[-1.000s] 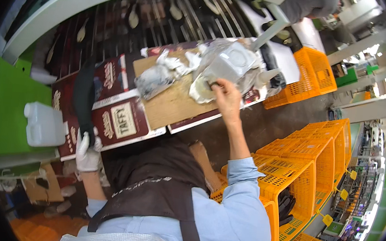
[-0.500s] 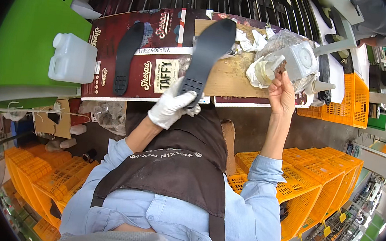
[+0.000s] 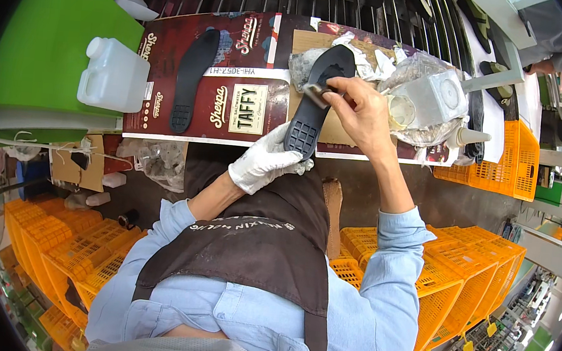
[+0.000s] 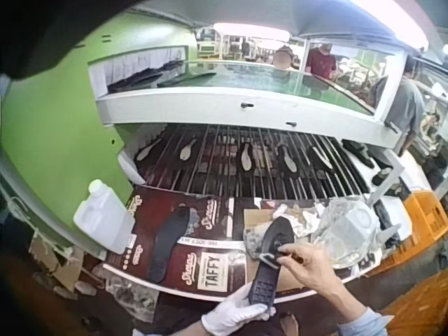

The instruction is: Apply adhesive to the bottom of shoe soles using a brush and then place the soles into a yellow plastic crate.

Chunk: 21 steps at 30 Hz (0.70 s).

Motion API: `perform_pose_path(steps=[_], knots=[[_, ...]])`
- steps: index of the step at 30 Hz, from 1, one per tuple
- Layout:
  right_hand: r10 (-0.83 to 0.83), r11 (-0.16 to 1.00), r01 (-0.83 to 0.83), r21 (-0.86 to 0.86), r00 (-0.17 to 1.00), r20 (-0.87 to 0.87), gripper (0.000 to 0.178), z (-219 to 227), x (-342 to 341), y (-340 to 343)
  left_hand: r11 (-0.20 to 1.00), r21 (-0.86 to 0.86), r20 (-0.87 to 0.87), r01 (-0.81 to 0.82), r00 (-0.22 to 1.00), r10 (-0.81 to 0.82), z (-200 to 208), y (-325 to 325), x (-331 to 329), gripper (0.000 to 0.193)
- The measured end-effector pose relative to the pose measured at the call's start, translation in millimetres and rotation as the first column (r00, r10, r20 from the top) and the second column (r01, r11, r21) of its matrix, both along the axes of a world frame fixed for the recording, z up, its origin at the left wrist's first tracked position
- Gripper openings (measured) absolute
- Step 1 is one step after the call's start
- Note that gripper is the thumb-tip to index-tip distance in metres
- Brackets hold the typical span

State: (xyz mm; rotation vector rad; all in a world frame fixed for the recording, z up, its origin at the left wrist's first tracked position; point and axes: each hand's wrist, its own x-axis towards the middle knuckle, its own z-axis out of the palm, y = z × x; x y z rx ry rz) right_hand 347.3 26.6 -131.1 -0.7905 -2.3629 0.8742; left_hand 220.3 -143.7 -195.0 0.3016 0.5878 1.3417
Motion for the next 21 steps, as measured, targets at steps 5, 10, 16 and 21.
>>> perform_pose_path(steps=[5, 10, 16, 21], knots=[[-0.325, 0.93, 0.316, 0.19, 0.946, 0.016, 0.02, -26.3, 13.2, 51.2, 1.0, 0.012, -0.028, 0.023, 0.999, -0.022, -6.0, 1.4, 1.2, 0.059], [-0.234, 0.958, 0.215, -0.191, 0.969, -0.081, 0.022, -13.0, 6.4, 38.7, 1.0, 0.003, -0.019, 0.011, 1.0, -0.011, -1.9, -3.7, -3.3, 0.059], [-0.378, 0.917, 0.372, -0.141, 0.926, -0.012, 0.022, -19.4, 9.9, 73.2, 1.0, -0.027, -0.084, 0.014, 0.996, -0.016, 0.2, -20.1, -6.8, 0.06], [-0.279, 0.956, 0.265, 0.127, 0.954, 0.112, 0.022, -22.9, -4.0, 84.8, 0.999, -0.044, -0.051, -0.024, 0.998, 0.022, 3.6, -27.2, -14.5, 0.066]])
